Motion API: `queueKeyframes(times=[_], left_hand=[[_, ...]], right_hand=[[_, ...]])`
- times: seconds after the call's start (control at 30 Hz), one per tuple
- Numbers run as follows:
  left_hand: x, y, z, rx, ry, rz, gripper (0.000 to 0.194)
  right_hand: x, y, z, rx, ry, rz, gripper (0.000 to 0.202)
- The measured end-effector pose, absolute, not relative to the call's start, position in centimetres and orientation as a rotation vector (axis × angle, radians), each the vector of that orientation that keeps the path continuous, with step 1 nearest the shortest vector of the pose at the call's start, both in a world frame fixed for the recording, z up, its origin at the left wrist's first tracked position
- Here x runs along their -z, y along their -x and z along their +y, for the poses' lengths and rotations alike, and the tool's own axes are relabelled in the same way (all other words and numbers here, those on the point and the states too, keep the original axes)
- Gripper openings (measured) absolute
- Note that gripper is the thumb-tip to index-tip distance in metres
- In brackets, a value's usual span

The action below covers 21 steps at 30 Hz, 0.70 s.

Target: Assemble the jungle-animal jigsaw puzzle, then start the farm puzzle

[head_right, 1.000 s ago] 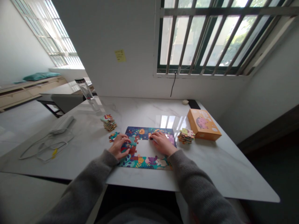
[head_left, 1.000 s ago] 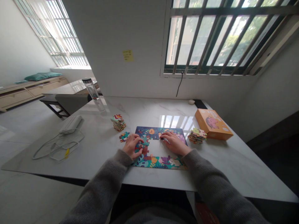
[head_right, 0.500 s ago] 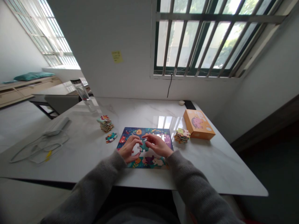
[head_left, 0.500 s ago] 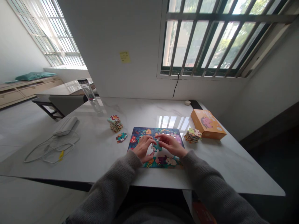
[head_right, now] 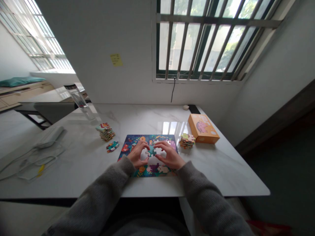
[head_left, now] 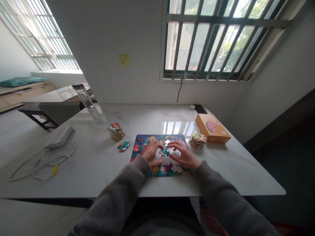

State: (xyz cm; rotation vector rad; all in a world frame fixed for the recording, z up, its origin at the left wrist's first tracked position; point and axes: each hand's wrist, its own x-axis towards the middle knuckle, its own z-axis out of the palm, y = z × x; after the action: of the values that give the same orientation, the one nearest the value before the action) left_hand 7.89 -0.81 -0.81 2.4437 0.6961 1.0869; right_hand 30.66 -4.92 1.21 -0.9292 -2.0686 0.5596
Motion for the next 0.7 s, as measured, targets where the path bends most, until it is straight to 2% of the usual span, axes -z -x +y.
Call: queueKeyframes(times=[0.2,0.4,0.6,0.7], left_hand=[[1.3,-8.0,-1.6,-1.003,-2.329,0.642,0.034],[1.3,-7.8,-1.9,-0.945,-2.376,0.617,0.047],[1.7,-7.5,-1.3,-0.886,-2.518,0.749,0.022],[2.1,-7.4,-1.1,-0.782,-2.570,0.731,0.020]], right_hand=[[-0.4,-30.9,-6.5,-0.572,0.974,-2.103,0.018],[0.1,-32.2,-7.1,-0.419,1.027,-2.142,0.029],[0.8,-33.2,-7.9,-0.257,1.180,-2.226,0.020],[1.1,-32.9,-8.1,-0.210,1.227,-2.251,0.017]])
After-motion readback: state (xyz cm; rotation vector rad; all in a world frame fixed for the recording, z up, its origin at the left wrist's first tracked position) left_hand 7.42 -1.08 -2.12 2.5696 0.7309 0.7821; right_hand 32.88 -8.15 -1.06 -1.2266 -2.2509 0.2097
